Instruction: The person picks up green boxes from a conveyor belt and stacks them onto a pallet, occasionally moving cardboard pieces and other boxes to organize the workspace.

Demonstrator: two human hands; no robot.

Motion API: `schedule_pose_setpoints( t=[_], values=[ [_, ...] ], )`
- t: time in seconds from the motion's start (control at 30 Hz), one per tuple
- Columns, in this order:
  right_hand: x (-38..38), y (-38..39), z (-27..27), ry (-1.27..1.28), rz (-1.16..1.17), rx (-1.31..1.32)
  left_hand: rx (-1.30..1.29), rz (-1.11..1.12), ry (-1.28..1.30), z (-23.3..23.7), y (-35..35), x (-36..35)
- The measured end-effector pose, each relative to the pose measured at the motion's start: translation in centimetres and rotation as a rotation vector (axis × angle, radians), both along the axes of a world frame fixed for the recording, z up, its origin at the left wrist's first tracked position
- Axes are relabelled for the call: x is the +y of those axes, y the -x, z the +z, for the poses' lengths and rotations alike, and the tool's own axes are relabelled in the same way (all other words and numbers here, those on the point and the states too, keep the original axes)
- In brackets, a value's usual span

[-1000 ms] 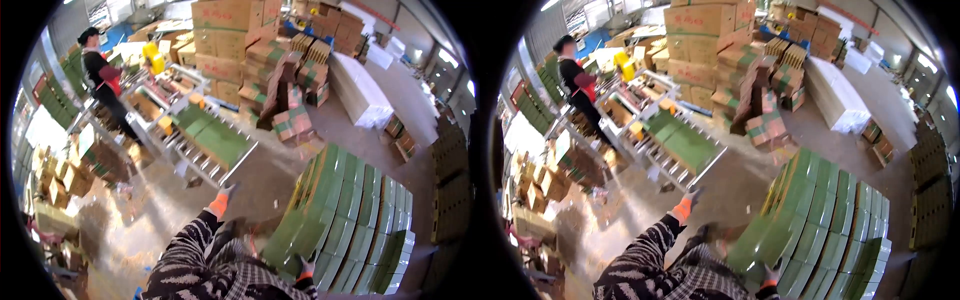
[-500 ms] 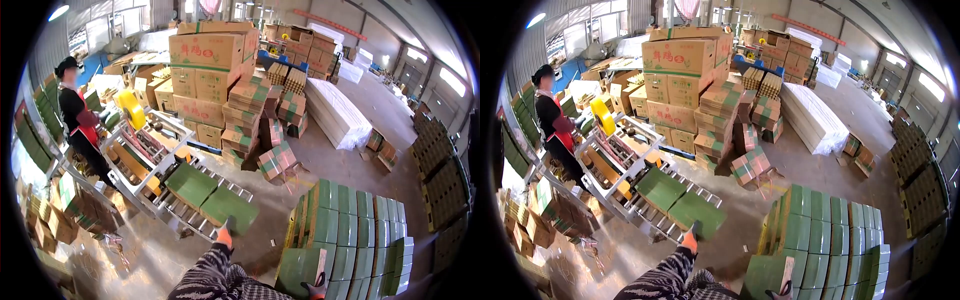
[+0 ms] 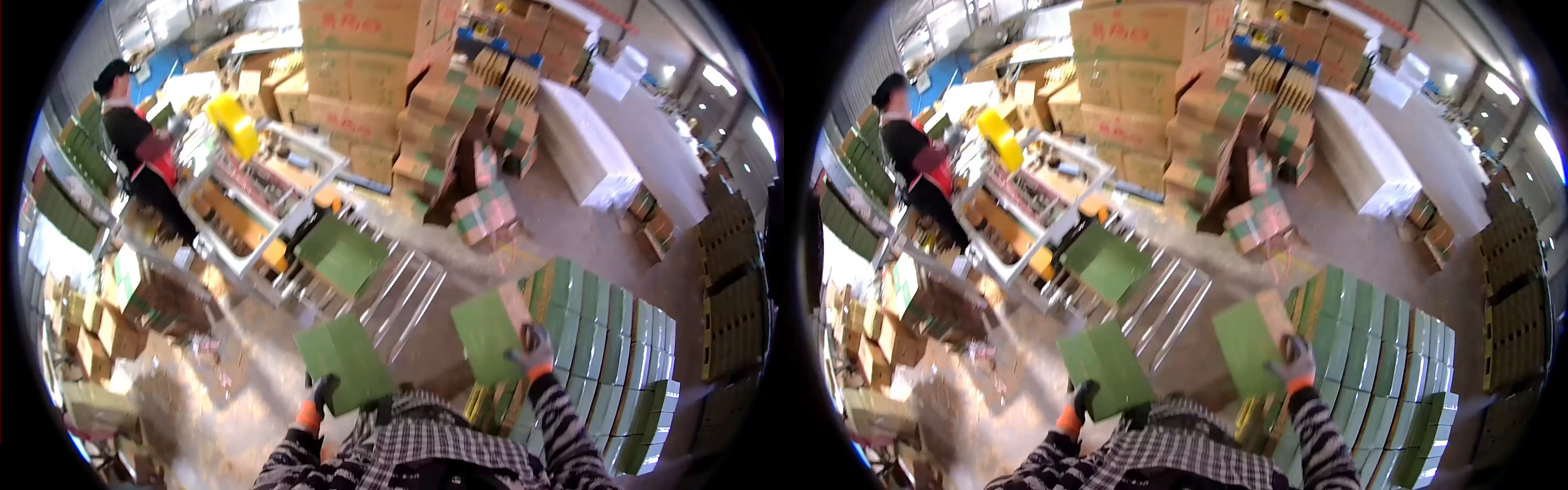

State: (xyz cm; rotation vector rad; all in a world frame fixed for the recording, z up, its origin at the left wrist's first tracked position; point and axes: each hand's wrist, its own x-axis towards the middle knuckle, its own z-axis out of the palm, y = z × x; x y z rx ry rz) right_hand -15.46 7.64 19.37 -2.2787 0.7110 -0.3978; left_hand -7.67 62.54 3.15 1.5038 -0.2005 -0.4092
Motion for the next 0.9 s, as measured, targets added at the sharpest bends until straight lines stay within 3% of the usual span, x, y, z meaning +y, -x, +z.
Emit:
schedule_pose_setpoints(
  t=[0.07,0.13,0.33,0.4,0.5,0.67,0.73,0.8,0.9],
  values=[
    [-0.4,-5.1,0.9,-0.040,0.044,0.044,0.021,0.106,-0.054,0.4,-0.3,1.1],
    [-2.1,-10.9,-0.3,-0.077,0.129,-0.016,0.466,0.590,0.295,2.9,-2.4,-1.2],
    [-2.5,-25.5,-1.0,-0.238,0.173,0.067,0.440,0.753,0.359,0.9,-5.9,-2.0],
    [-0.6,-29.2,1.7,-0.251,0.211,0.100,0.436,0.735,0.340,2.8,-6.8,-2.8],
    [-2.4,-34.9,-1.4,-0.324,0.319,-0.002,0.429,0.749,0.343,2.2,-7.9,-3.5],
    [-3.1,-39.7,-2.1,-0.265,0.402,0.079,0.477,0.740,0.351,1.8,-8.0,-5.4],
    [-4.2,-39.4,-3.8,-0.314,0.435,0.049,0.525,0.704,0.329,1.6,-8.0,-5.7],
    [-5.2,-37.6,-4.7,-0.376,0.499,0.203,0.536,0.641,0.310,1.2,-7.0,-5.6],
    [-8.8,-30.7,-10.3,-0.673,0.482,0.314,0.542,0.580,0.231,-0.2,-4.6,-4.4]
  ],
)
